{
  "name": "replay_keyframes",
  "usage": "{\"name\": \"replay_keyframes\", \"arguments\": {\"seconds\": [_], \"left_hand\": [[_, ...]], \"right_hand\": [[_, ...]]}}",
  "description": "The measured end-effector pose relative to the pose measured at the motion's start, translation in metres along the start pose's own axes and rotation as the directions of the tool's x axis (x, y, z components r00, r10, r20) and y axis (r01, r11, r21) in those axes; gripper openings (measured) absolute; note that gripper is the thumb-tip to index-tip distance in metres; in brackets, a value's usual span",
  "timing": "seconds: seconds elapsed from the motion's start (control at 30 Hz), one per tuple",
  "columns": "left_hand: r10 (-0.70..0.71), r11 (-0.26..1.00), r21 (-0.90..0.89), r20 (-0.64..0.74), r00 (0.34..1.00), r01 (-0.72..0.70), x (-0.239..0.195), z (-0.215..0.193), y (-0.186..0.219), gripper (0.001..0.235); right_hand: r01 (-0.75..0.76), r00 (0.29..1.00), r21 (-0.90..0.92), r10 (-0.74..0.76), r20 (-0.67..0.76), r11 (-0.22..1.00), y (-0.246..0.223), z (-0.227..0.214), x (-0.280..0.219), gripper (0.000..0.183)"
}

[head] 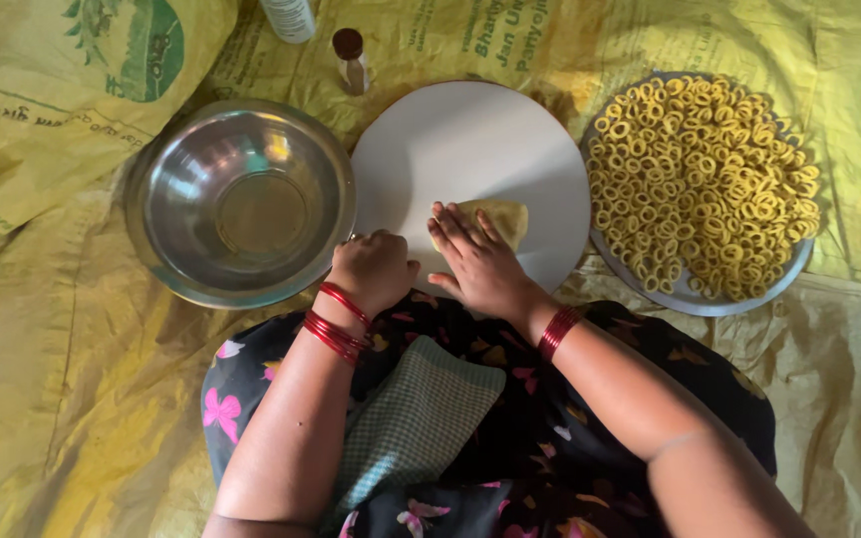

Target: The person kneads a ball of yellow dough on a white board, then pinches off small pieces and rolls them into thin strips. They join the ends of each strip to form small rings and place them on a tray filled with similar rings.

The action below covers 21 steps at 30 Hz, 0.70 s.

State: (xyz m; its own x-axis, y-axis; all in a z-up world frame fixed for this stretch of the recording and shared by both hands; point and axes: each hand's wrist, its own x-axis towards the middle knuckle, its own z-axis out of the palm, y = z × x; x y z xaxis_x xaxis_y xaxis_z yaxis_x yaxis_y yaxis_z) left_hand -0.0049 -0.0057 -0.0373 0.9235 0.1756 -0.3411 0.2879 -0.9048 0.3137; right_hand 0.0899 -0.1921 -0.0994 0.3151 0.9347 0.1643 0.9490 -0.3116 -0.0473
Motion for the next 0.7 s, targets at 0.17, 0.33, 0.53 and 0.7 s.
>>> {"name": "replay_keyframes", "arguments": {"seconds": [0.17,0.33,0.53,0.7], "left_hand": [[-0.002,1.0,0.012,-0.048,0.999,0.003,-0.004,0.004,0.002,0.044],[0.039,0.999,-0.028,0.057,0.998,-0.038,-0.01,0.006,0.01,0.049],[0.076,0.997,-0.02,0.004,0.997,-0.076,-0.012,0.009,0.007,0.047],[0.08,0.996,-0.048,0.02,0.997,-0.079,-0.007,0.01,0.007,0.046]], "right_hand": [[-0.002,1.0,-0.231,0.004,0.008,0.973,0.001,0.028,-0.016,0.084],[0.007,1.0,-0.286,-0.012,-0.016,0.958,0.007,0.065,-0.009,0.082],[0.016,1.0,-0.256,-0.021,-0.016,0.967,0.01,0.073,0.004,0.09],[-0.027,1.0,-0.265,0.023,-0.018,0.964,0.003,0.058,0.019,0.088]]}}
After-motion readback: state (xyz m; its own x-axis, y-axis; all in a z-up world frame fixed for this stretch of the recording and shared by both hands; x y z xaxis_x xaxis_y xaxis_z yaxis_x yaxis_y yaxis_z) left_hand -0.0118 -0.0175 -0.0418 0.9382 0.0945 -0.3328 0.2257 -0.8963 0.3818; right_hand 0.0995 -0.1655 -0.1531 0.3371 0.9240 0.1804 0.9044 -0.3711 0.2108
